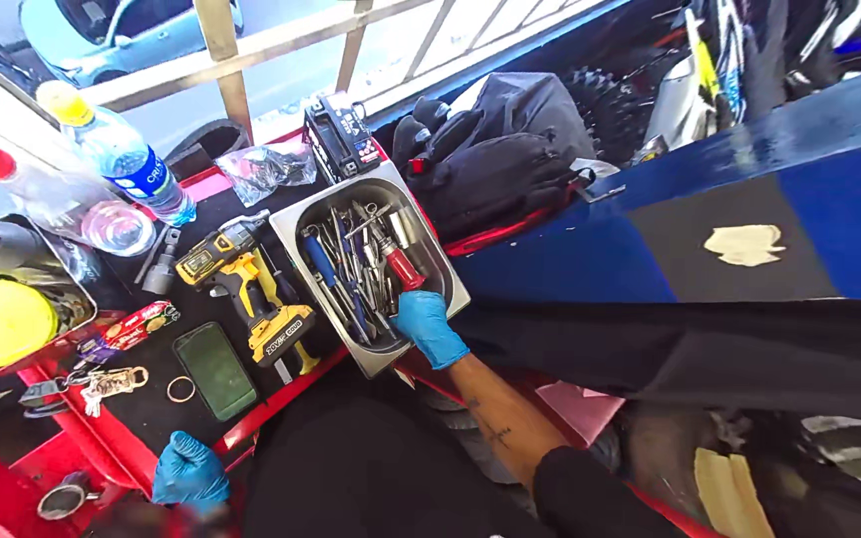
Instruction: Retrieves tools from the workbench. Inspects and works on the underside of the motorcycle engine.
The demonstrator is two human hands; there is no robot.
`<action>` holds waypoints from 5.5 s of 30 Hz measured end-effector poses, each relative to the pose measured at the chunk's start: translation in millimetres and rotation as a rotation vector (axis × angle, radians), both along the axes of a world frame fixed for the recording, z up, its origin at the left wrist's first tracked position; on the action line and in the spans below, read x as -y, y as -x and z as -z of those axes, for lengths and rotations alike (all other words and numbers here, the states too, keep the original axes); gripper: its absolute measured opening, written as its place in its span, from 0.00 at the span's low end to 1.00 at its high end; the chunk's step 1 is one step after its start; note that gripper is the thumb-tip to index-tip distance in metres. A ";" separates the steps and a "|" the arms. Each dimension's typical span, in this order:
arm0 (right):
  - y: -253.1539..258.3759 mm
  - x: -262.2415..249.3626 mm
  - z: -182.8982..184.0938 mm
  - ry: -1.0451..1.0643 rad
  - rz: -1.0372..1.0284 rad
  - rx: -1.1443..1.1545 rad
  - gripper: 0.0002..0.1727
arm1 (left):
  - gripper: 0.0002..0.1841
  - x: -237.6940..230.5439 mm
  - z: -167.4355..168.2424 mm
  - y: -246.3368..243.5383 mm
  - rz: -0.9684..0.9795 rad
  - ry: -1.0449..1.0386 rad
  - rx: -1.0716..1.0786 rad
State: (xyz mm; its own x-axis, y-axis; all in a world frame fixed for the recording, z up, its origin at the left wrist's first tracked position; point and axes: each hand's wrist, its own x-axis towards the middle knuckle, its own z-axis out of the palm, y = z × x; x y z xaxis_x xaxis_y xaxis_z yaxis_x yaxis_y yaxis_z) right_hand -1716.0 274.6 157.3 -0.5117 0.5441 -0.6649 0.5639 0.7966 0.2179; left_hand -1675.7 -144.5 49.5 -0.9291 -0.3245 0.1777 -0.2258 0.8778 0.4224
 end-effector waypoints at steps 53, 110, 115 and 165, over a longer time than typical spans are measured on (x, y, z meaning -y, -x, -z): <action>-621.9 405.6 -28.4 1.297 -1.615 1.591 0.15 | 0.16 -180.3 -100.9 -688.1 -1.578 -0.710 -0.854; -2348.6 373.5 88.7 0.631 -2.423 1.852 0.17 | 0.34 -218.8 -7.1 -2311.2 -2.486 -0.860 -0.807; -2416.8 505.6 70.3 0.313 -1.618 1.943 0.26 | 0.28 -94.5 -21.6 -2417.4 -2.303 -0.420 -0.390; -1730.4 1566.9 19.9 1.493 -0.968 -0.479 0.12 | 0.32 1294.3 -76.5 -1785.7 -0.142 -0.519 -0.218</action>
State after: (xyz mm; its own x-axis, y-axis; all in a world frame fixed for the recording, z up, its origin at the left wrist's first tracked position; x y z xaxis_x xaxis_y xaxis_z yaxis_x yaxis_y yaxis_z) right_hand 14.4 -1292.4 137.4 -0.5172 -0.8556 0.0200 -0.3610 0.1970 -0.9115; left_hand 110.0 -1438.7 126.0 -0.8300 -0.5387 0.1445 -0.1856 0.5110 0.8393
